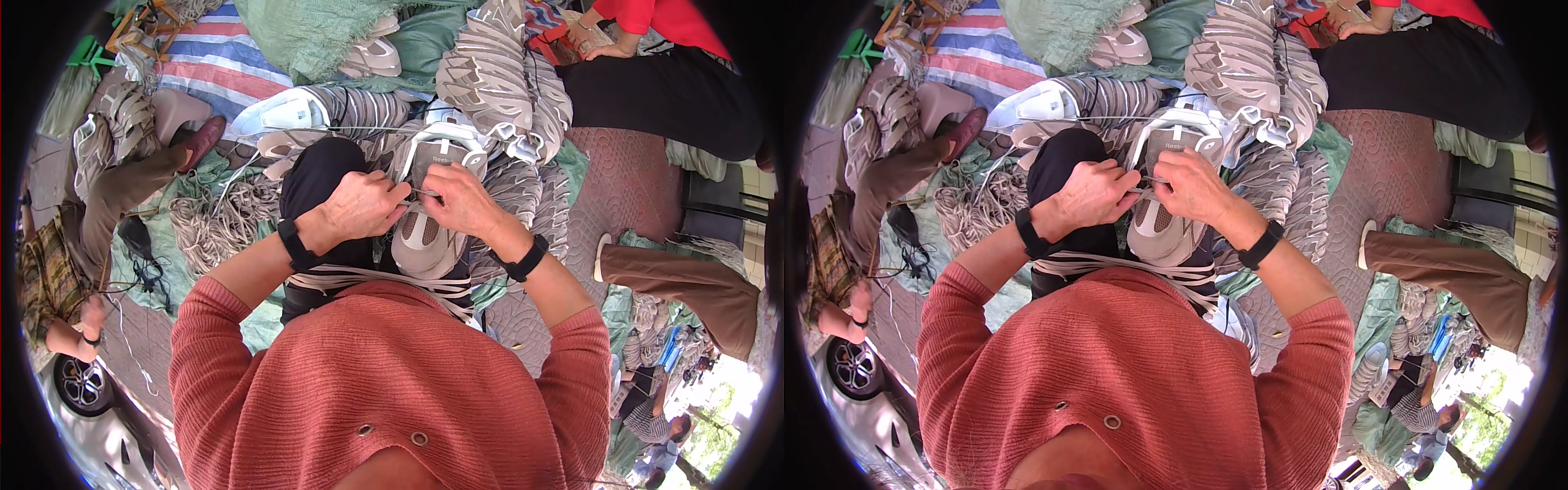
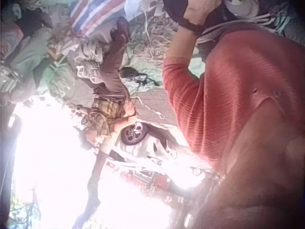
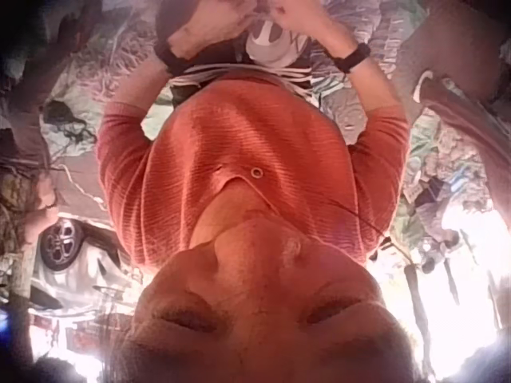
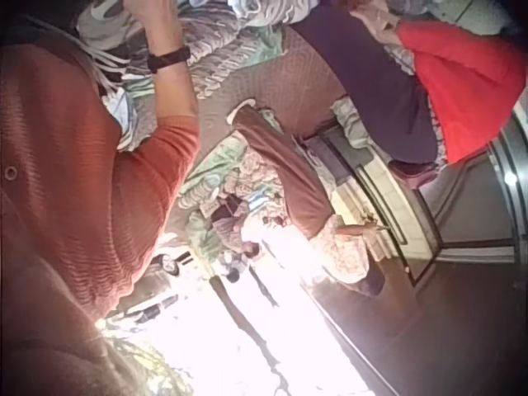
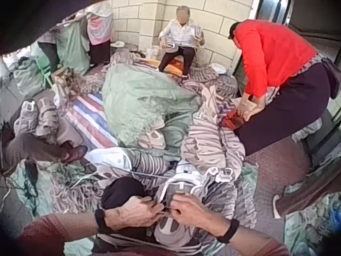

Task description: Lacing shoelaces through the eyelets of several pairs of sneakers.

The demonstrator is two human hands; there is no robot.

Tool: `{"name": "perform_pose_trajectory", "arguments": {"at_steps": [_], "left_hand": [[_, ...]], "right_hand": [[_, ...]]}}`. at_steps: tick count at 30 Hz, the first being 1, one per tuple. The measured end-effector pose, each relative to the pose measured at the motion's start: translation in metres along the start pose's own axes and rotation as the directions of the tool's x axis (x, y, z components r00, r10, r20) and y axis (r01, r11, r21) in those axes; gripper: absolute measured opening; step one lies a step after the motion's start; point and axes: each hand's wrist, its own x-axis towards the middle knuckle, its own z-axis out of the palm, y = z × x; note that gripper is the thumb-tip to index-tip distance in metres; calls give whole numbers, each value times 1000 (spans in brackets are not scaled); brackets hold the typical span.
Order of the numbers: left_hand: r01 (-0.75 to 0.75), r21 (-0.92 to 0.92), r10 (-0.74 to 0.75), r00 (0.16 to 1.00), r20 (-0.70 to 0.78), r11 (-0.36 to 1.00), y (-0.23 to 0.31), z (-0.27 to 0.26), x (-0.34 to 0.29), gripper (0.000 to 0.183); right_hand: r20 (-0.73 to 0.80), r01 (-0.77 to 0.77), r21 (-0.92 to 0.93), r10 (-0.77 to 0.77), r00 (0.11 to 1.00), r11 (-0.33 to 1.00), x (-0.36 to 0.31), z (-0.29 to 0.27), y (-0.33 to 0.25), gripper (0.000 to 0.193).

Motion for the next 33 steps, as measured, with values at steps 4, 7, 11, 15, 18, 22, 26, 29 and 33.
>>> {"name": "perform_pose_trajectory", "arguments": {"at_steps": [4, 7, 11, 15, 18, 22, 26, 29, 33], "left_hand": [[10, -6, -10, 999, -44, 1000, 0, 3, 3, 19], [-6, -12, 5, 997, -74, 1000, -5, 7, 4, 21], [-8, -83, 2, 998, -70, 997, -13, 8, 2, 22], [8, -119, -6, 1000, 18, 993, -17, 3, 1, 26], [-3, -194, 7, 1000, 23, 981, -25, 7, 0, 28], [42, -373, 11, 990, 139, 927, -29, 5, 9, 48], [94, -420, 6, 973, 231, 903, -25, -4, 16, 58], [78, -495, -22, 993, 117, 865, -27, -10, 12, 51], [279, -853, -245, 952, 185, 442, -24, -9, 8, 33]], "right_hand": [[206, -191, 203, 149, 967, 961, 9, -8, 6, 9], [287, -257, 241, 185, 940, 936, 18, -8, 12, 13], [327, -311, 253, 221, 919, 916, 27, -1, 13, 18], [332, -296, 252, 205, 921, 921, 31, 10, 13, 20], [306, -292, 217, 219, 927, 931, 32, 17, 6, 19], [79, -361, 215, 352, 933, 907, 25, 27, 13, 14], [-265, -315, 729, 675, 689, 608, 42, -59, 57, 10], [-245, -58, 937, 763, 599, 346, 11, -151, 127, 12], [-193, 15, 977, 854, 483, 213, -67, -198, 173, 11]]}}
